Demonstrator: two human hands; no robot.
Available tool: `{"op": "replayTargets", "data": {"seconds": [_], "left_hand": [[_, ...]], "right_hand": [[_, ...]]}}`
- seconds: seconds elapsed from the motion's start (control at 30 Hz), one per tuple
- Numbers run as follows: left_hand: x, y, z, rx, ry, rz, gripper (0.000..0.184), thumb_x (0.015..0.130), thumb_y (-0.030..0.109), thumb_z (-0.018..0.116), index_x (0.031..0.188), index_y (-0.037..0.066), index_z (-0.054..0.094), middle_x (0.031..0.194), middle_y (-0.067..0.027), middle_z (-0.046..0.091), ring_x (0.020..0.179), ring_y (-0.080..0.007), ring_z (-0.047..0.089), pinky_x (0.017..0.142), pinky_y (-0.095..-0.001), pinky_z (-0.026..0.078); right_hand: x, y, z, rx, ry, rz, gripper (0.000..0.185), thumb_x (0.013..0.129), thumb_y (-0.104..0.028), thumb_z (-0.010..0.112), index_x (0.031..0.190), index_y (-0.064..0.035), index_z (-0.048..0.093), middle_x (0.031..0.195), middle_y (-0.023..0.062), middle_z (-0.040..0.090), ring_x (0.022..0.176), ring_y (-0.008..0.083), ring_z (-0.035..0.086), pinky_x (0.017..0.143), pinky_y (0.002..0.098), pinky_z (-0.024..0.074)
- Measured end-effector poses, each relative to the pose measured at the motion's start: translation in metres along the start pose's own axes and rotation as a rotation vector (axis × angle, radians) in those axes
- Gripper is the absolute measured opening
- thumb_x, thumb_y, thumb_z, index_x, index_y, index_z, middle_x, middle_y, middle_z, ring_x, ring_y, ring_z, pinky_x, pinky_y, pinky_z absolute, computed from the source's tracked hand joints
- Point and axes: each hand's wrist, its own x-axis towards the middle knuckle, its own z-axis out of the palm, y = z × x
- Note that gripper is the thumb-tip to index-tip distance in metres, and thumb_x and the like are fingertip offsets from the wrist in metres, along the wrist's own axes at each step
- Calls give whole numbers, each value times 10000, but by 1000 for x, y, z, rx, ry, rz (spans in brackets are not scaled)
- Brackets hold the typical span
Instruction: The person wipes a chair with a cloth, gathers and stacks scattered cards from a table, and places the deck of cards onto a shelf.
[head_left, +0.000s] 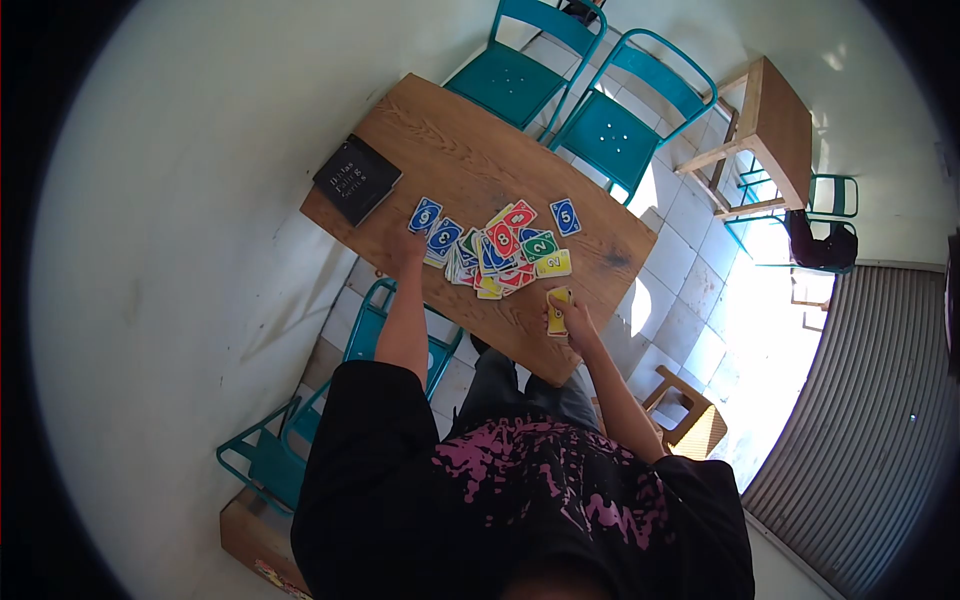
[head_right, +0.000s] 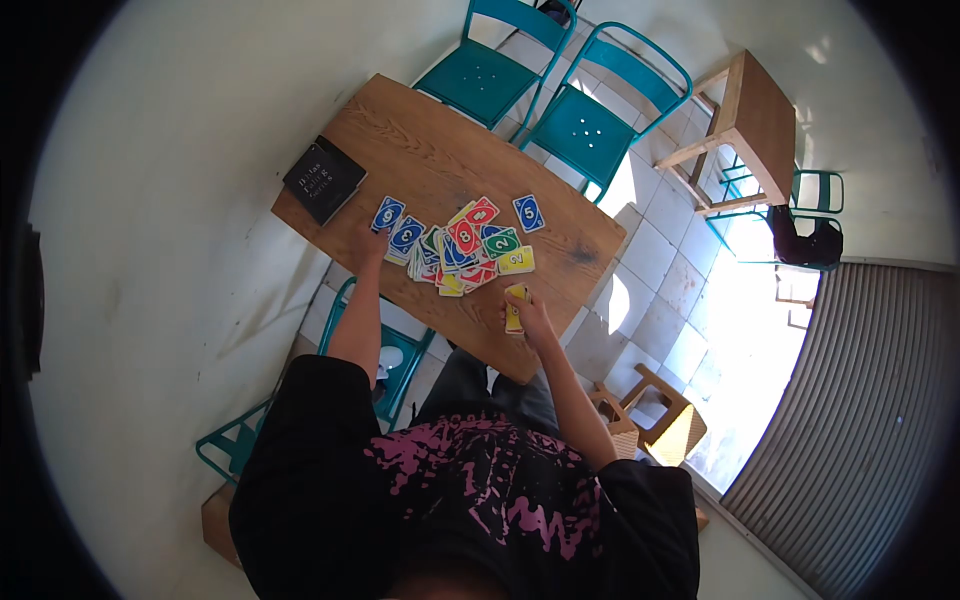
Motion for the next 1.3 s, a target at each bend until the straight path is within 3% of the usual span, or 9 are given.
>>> {"op": "replayTargets", "data": {"seconds": [0.23,0.3,0.37,0.5,0.67,0.77,0.97,1.17,1.3], "left_hand": [[-19,-37,4,-493,-60,-67,254,827,190,734,981,-8,696,847,-132,687,781,-230,645,696,-341,487],[-63,-2,-21,-857,-308,-197,244,854,168,724,1026,-2,701,842,-62,684,741,-146,604,661,-294,457],[-103,22,-30,-840,-484,-210,250,883,173,709,1076,14,701,916,-8,690,778,-87,596,683,-244,463],[-171,55,-21,-1014,-788,-161,229,882,160,707,1059,15,708,864,-13,685,767,-86,610,684,-233,479],[-201,64,-4,-955,-933,-122,202,886,153,698,1020,4,715,862,-27,696,718,-103,624,661,-247,495],[-185,51,1,-905,-970,-116,206,883,161,697,997,-9,715,855,-47,701,696,-118,629,654,-263,503],[-101,23,-9,-489,-159,137,205,848,172,681,969,6,681,870,-110,691,793,-238,671,718,-345,524],[-50,18,-1,19,84,199,275,842,200,703,1044,20,651,1024,-139,635,997,-313,613,843,-404,493],[-51,28,-7,159,19,159,307,854,204,712,1094,29,638,1213,-169,584,1120,-300,567,879,-400,499]], "right_hand": [[13,-2,3,-22,9,35,302,953,-246,612,1179,-49,575,819,48,614,673,140,624,587,261,538],[19,-3,7,-9,0,48,318,949,-265,623,1174,-44,577,819,45,613,674,138,623,587,257,537],[19,-7,19,-67,29,18,336,943,-288,635,1157,-34,581,835,50,622,704,143,641,607,261,549],[15,-10,54,-39,55,-31,330,940,-267,641,1126,3,601,820,68,654,710,148,661,614,262,556],[30,6,38,11,-30,-14,294,948,-142,591,1208,-17,533,913,97,656,845,194,691,678,309,588],[15,3,29,53,28,1,328,943,-104,569,1255,-38,492,895,100,642,803,185,678,645,315,584],[-1,7,3,118,56,-86,207,958,-122,556,1157,-69,532,876,80,596,677,126,595,565,304,549],[-9,9,-6,97,97,-71,267,979,-290,565,1171,-121,489,868,61,536,596,117,511,550,326,544],[-13,6,-4,106,117,-54,331,980,-395,548,1153,-122,477,879,67,545,582,123,511,551,340,549]]}}
